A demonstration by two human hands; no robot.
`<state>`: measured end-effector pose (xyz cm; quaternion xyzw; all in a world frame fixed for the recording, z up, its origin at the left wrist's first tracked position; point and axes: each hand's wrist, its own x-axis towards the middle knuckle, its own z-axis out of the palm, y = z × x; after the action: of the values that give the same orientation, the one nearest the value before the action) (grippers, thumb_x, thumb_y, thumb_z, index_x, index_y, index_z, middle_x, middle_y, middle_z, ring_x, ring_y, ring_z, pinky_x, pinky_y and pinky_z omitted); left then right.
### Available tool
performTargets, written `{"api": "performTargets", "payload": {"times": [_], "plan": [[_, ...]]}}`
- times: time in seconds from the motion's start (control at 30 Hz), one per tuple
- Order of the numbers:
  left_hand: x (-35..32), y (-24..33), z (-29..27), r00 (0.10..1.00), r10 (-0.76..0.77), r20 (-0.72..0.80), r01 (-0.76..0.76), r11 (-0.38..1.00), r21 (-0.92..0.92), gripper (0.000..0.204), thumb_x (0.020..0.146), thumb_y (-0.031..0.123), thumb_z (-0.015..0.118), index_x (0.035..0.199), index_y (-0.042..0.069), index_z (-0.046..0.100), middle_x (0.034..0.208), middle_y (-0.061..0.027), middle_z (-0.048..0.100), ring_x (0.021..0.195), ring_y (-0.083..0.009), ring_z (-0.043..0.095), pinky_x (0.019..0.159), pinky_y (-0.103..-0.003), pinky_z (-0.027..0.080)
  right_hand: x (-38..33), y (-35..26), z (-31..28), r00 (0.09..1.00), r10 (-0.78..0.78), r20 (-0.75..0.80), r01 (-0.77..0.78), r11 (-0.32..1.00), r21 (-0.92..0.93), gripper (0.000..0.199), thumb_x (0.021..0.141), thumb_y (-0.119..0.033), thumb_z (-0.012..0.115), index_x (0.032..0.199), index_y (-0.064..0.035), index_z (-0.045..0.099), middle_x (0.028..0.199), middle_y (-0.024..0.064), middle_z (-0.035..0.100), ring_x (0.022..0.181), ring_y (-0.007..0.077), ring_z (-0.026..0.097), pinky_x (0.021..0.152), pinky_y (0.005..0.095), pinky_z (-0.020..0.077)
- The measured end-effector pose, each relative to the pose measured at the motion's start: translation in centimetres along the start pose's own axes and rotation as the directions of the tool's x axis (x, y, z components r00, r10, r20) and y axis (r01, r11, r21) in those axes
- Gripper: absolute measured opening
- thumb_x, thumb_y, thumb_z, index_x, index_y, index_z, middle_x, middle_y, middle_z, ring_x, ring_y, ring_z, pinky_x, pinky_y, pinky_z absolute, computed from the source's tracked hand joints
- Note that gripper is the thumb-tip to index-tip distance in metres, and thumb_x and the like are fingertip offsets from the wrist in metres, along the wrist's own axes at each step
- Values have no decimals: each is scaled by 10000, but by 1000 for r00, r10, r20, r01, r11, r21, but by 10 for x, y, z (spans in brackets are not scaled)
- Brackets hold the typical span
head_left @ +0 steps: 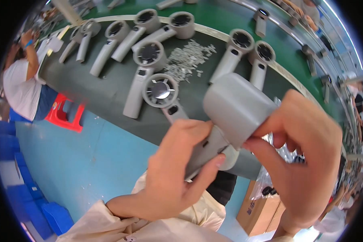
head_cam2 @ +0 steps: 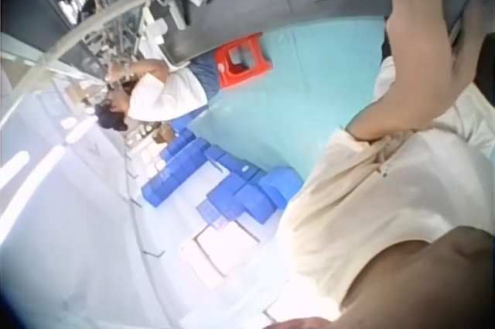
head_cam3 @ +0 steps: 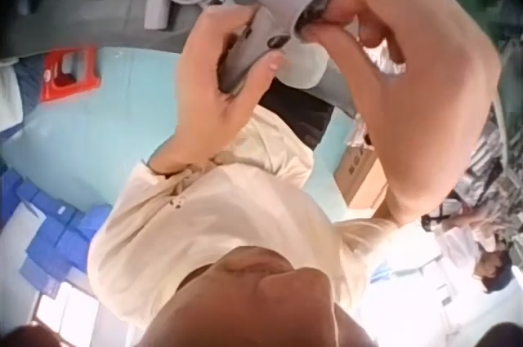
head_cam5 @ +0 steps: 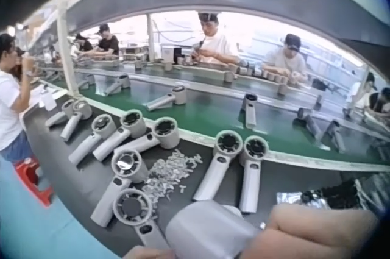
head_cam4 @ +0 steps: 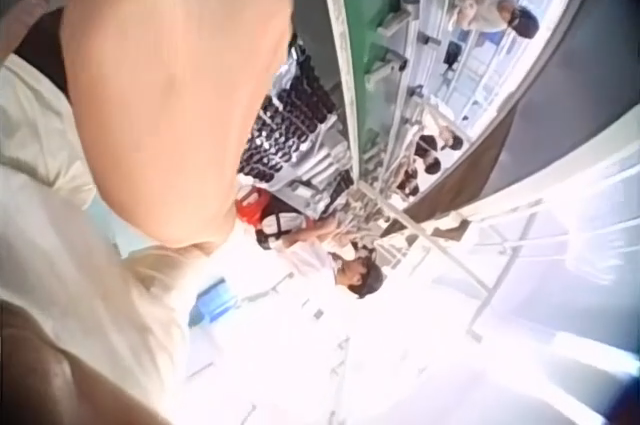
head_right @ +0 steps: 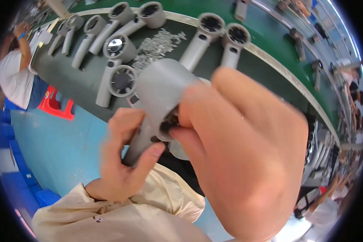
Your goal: The person assembles handheld fans by inserting small components into the fan housings and pressing caps into the fan heads by hand.
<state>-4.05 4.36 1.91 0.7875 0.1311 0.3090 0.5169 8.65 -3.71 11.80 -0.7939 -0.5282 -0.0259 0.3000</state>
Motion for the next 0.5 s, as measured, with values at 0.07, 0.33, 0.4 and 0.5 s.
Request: {"api": "performTargets", "payload": {"times": [0.07,0.33,0.4,0.5], "plan": [[4,0,3,994,74,77,-76,997,25,370,801,-45,578,1134,-48,416,1030,-132,472,827,-153,494,714,-243,404,7,-12,-21,926,284,250,-250,955,-156,235,557,-18,743,627,-17,518,633,19,439,544,94,390,476,231,271],[8,8,29,974,-223,37,226,944,-240,356,799,-44,594,1112,-70,425,1023,-141,505,847,-136,518,723,-245,423,-45,83,-46,941,320,112,-322,947,-2,196,676,-91,709,660,-17,528,649,8,457,566,82,392,503,223,281],[8,10,33,937,-305,170,348,777,-524,361,820,-37,581,1133,-71,404,1036,-133,504,827,-126,516,722,-238,416,-58,92,-47,946,311,86,-315,949,34,198,710,-112,699,669,-18,530,653,5,462,572,79,393,511,221,284],[5,4,38,925,-295,238,379,698,-608,365,845,-28,562,1159,-73,382,1047,-134,511,787,-113,526,684,-226,423,-69,101,-45,959,280,52,-283,954,97,210,761,-143,685,683,-18,534,660,1,469,582,74,394,523,217,288]]}}
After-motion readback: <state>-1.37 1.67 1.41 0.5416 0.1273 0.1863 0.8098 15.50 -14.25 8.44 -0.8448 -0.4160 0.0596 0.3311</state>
